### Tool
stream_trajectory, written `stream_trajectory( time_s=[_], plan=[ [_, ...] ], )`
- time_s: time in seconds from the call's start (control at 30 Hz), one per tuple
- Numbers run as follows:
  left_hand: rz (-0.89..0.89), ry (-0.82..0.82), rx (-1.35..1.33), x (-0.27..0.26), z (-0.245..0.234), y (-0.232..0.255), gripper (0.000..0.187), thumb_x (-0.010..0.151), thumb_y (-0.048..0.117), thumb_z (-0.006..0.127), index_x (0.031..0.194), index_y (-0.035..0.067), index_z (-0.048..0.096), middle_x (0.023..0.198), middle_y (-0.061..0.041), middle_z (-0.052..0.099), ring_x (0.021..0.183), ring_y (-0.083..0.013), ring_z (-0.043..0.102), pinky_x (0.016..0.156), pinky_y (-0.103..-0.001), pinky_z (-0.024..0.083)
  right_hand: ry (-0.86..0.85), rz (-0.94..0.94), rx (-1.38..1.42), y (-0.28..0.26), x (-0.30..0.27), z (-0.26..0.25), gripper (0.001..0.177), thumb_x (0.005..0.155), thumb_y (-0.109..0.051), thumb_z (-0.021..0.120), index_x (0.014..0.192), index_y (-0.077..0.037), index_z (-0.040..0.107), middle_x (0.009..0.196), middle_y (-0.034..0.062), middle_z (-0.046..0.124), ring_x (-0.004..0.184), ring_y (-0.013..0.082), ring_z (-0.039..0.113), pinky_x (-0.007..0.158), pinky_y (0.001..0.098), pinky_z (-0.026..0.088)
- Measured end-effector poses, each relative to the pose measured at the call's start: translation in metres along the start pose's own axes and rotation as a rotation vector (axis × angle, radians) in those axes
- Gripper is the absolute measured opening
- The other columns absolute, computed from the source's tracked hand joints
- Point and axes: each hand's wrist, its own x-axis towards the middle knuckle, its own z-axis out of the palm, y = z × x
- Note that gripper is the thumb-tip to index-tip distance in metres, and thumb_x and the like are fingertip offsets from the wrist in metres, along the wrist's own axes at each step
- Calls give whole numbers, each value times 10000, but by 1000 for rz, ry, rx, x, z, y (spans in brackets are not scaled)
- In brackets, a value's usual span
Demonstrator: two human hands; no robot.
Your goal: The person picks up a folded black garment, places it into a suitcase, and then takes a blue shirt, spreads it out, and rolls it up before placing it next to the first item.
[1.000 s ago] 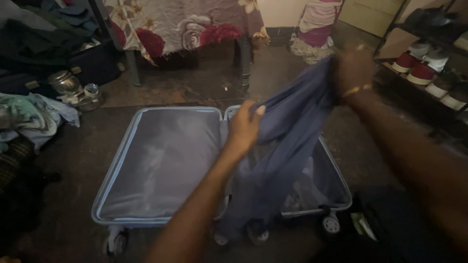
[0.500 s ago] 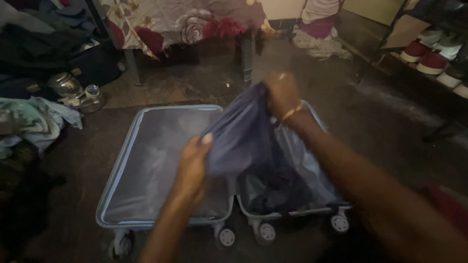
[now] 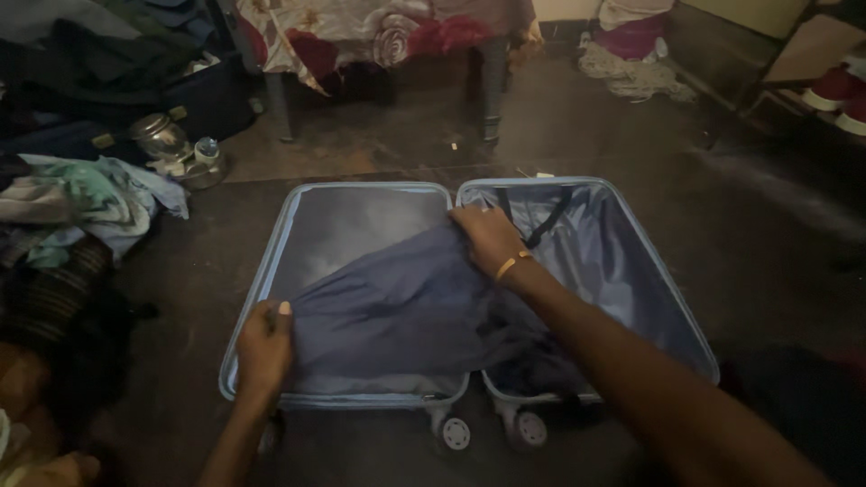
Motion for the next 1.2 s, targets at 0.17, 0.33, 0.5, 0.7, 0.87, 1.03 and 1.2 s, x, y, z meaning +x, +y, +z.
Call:
stream_trajectory(
  time_s=[0.17, 0.33, 0.5, 0.7, 0.87, 1.03, 1.2],
  plan=[
    [-77, 90, 94, -7, -4, -34, 367, 1015, 342, 579, 1149, 16, 682, 1024, -199, 716, 943, -356, 689, 823, -473, 504, -62, 143, 39, -22, 5, 2, 203, 909, -24, 582, 1074, -85, 684, 976, 173, 702, 958, 394, 645, 852, 517, 484],
    [-193, 108, 191, -9, -8, -61, 341, 1023, 338, 591, 1163, 47, 700, 1043, -227, 734, 988, -406, 701, 867, -494, 528, 4, 110, -85, -44, 23, 21, 159, 866, -89, 639, 1016, -93, 692, 894, 175, 698, 878, 395, 648, 828, 523, 485],
    [-281, 110, 348, -14, -11, -50, 310, 1035, 361, 609, 1161, 96, 708, 1058, -203, 762, 1019, -404, 722, 902, -493, 544, -103, 325, 24, -49, 34, 61, 87, 915, -122, 669, 994, -86, 673, 946, 164, 692, 943, 393, 640, 798, 510, 491],
    [-357, 41, 381, -28, -29, 3, 321, 970, 329, 646, 1235, 147, 658, 1067, -156, 741, 1038, -410, 687, 871, -535, 527, -92, 199, 267, -45, 18, 79, 209, 865, -24, 621, 1065, -49, 677, 1064, 162, 695, 1026, 372, 653, 917, 471, 517],
    [19, 104, 431, -31, -31, 6, 338, 946, 149, 654, 1284, 130, 649, 1180, -157, 644, 1098, -394, 622, 938, -516, 481, -162, 221, 355, -61, 5, 58, 331, 900, -221, 671, 1170, -34, 634, 1162, 193, 622, 1005, 370, 646, 866, 445, 523],
    [177, 108, 500, -27, -23, -2, 306, 942, 60, 616, 1245, 66, 658, 1199, -186, 639, 1092, -396, 596, 961, -509, 452, -357, 46, 127, -56, 2, 68, 452, 833, -455, 770, 1040, -55, 728, 1101, 179, 671, 1017, 375, 633, 892, 467, 493],
    [191, 90, 407, -28, -25, 1, 272, 929, -6, 592, 1158, 88, 704, 1173, -165, 650, 1093, -380, 601, 980, -507, 447, -397, 68, 104, -51, -4, 74, 204, 858, -274, 665, 953, -120, 758, 1048, 103, 719, 1028, 310, 662, 927, 456, 509]
  ],
)
